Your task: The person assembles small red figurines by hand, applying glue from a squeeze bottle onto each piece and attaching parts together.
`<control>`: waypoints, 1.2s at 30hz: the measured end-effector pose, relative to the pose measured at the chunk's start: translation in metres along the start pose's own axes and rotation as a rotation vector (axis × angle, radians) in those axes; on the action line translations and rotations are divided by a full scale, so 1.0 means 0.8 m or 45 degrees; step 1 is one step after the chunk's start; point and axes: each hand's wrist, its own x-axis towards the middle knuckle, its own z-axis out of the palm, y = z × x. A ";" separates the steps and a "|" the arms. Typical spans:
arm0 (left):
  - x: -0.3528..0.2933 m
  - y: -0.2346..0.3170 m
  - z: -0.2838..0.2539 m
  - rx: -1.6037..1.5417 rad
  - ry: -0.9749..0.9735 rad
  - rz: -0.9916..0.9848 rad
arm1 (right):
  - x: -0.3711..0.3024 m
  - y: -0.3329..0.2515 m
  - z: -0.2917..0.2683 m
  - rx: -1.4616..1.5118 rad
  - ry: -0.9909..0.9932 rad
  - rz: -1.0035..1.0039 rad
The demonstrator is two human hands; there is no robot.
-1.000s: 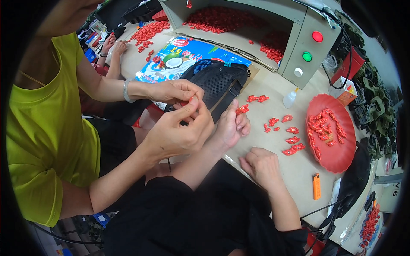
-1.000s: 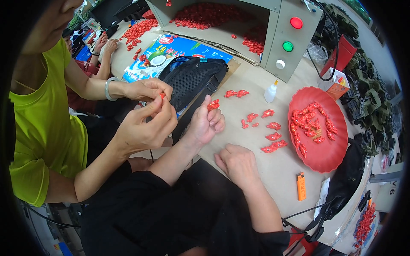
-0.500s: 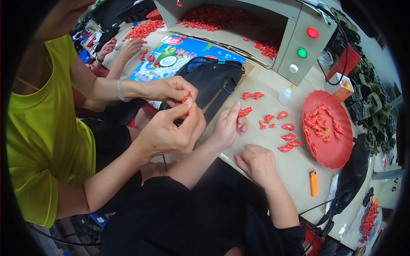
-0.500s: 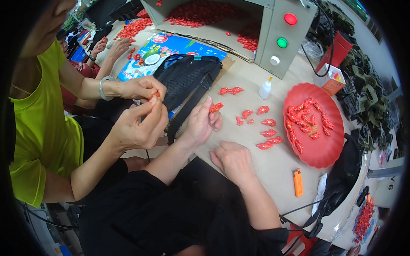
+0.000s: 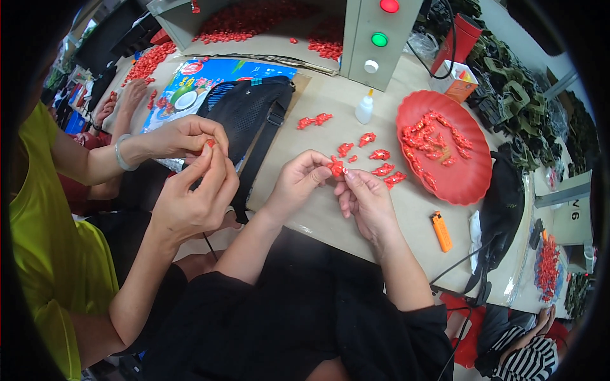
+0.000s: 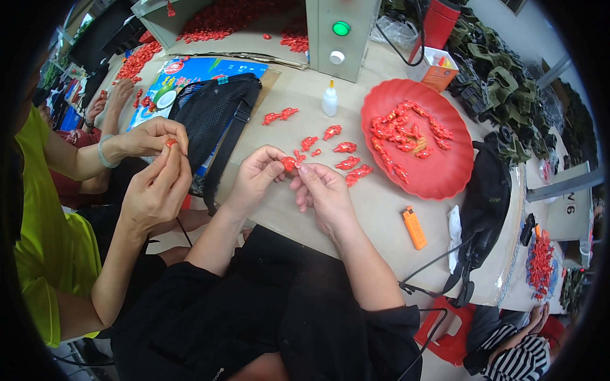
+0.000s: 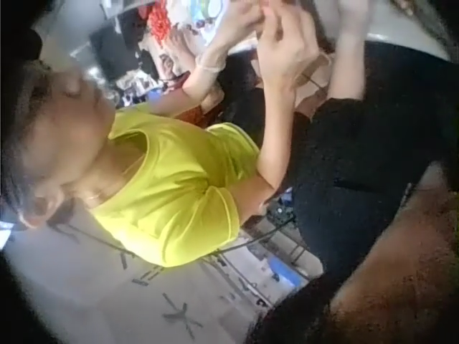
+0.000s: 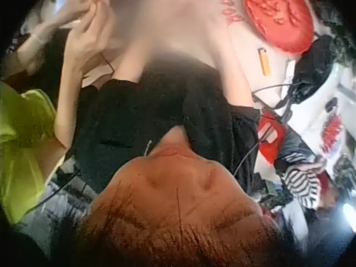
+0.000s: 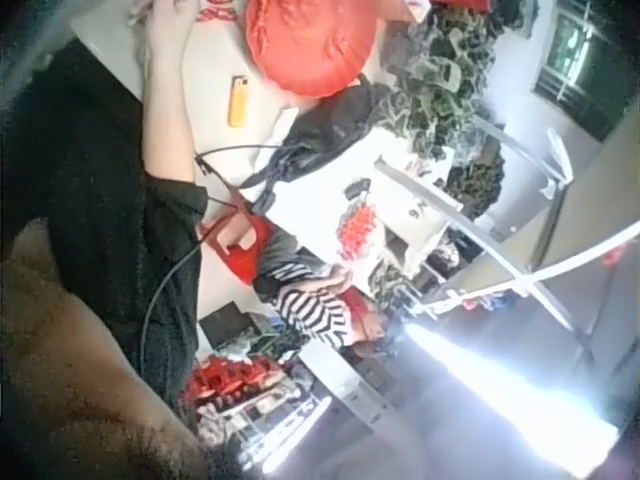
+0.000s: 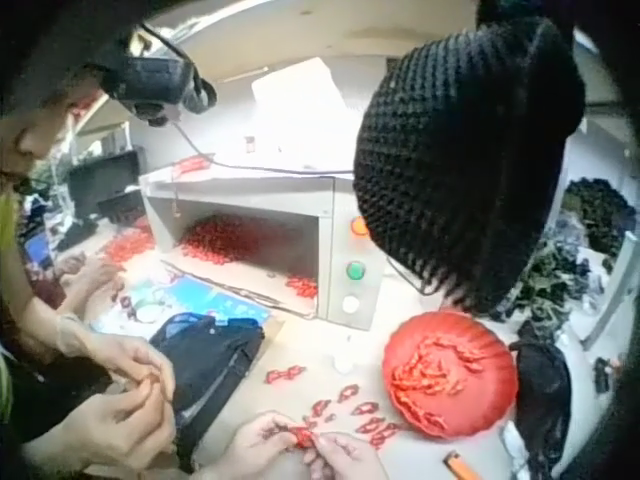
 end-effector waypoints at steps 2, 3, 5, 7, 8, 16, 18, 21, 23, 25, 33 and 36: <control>0.001 0.001 0.003 -0.060 -0.032 -0.009 | 0.001 0.000 -0.005 0.097 -0.014 -0.029; 0.000 0.002 0.002 -0.101 -0.050 -0.014 | 0.001 0.000 -0.005 0.096 -0.012 -0.028; -0.001 0.001 0.001 -0.094 -0.047 -0.028 | 0.001 -0.001 -0.003 0.066 0.036 -0.070; 0.001 -0.004 -0.003 -0.093 -0.048 -0.041 | 0.001 -0.003 0.002 0.009 0.076 -0.120; 0.002 -0.006 -0.005 -0.086 -0.059 -0.046 | 0.000 -0.004 0.004 -0.045 0.113 -0.171; 0.002 -0.007 -0.003 -0.066 -0.093 -0.029 | 0.001 0.000 -0.001 -0.269 0.136 -0.220; 0.001 -0.006 -0.002 0.001 -0.082 -0.026 | 0.001 0.000 0.001 -0.271 0.136 -0.201; 0.000 -0.007 -0.005 0.048 -0.101 -0.037 | 0.000 -0.001 0.005 -0.226 0.231 -0.244; 0.001 -0.005 -0.002 0.049 -0.083 -0.040 | 0.001 0.000 0.002 -0.239 0.199 -0.231; 0.002 -0.005 -0.002 0.052 -0.064 -0.042 | 0.002 0.001 0.001 -0.248 0.208 -0.221; -0.001 -0.008 -0.015 0.194 -0.057 0.040 | 0.009 0.006 0.008 -0.255 0.153 -0.224; 0.004 -0.005 -0.003 0.067 -0.046 -0.081 | 0.006 0.005 0.002 -0.282 0.141 -0.232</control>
